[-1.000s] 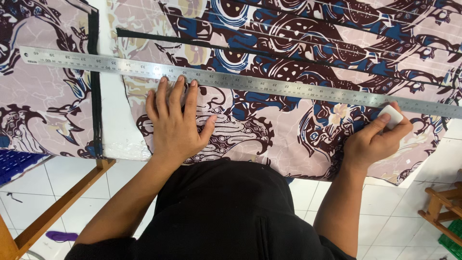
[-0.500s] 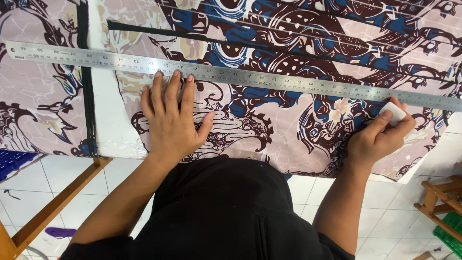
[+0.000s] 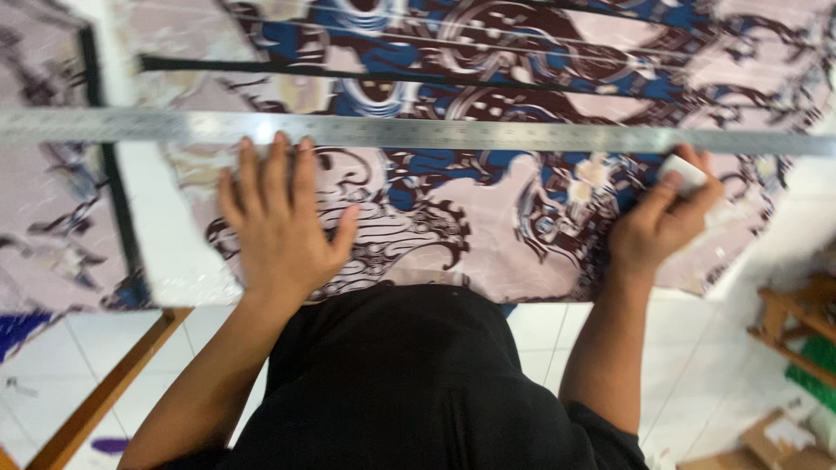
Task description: The person uses a metal ruler and white chalk to mark straight lines on a large piece of patterned fabric laid out on a table. They repeatedly reposition the ruler and draw lines across the fabric surface.
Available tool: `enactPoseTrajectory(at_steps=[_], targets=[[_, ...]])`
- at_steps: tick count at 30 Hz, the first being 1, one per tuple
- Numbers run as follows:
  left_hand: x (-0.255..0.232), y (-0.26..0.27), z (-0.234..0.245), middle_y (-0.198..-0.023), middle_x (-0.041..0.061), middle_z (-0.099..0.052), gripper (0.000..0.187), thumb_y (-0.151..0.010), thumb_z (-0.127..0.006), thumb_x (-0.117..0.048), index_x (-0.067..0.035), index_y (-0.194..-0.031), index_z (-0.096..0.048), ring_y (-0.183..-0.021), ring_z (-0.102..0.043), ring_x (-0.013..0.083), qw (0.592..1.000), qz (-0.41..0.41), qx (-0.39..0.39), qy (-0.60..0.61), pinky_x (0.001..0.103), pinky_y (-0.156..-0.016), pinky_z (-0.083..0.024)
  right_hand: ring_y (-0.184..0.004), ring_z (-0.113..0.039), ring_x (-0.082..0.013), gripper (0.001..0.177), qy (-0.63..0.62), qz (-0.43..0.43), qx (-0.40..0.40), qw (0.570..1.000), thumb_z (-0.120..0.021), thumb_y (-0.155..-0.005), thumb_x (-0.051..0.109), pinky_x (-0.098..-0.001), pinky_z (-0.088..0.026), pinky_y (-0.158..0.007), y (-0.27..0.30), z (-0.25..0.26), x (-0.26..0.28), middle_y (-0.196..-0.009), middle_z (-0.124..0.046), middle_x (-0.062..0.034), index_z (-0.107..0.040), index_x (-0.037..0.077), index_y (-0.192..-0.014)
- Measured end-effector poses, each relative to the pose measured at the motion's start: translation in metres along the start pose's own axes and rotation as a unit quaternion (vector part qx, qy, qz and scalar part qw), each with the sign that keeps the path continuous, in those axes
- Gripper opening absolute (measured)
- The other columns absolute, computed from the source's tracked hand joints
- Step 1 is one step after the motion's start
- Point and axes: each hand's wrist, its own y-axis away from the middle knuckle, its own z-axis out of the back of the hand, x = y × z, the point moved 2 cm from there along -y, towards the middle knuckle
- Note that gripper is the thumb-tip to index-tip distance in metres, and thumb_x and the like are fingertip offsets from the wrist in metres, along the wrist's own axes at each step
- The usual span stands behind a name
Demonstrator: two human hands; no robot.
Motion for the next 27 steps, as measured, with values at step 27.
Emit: enactPoseTrajectory(at_steps=[27], targets=[[0.011,0.012,-0.016,-0.162,0.027,-0.035,0.081,-0.11,-0.049,-0.058,0.0,-0.165,-0.035,-0.154,-0.025,0.05,0.997,-0.032,0.002,-0.071,0.063,-0.116,-0.024,-0.151,-0.035,-0.0526,0.012,0.073,0.011,0.091,0.993,-0.055,-0.108,0.013,-0.0759,-0.006,-0.122,-0.006,-0.027,0.054,-0.137,-0.066,-0.0127,-0.06,0.003,-0.112]])
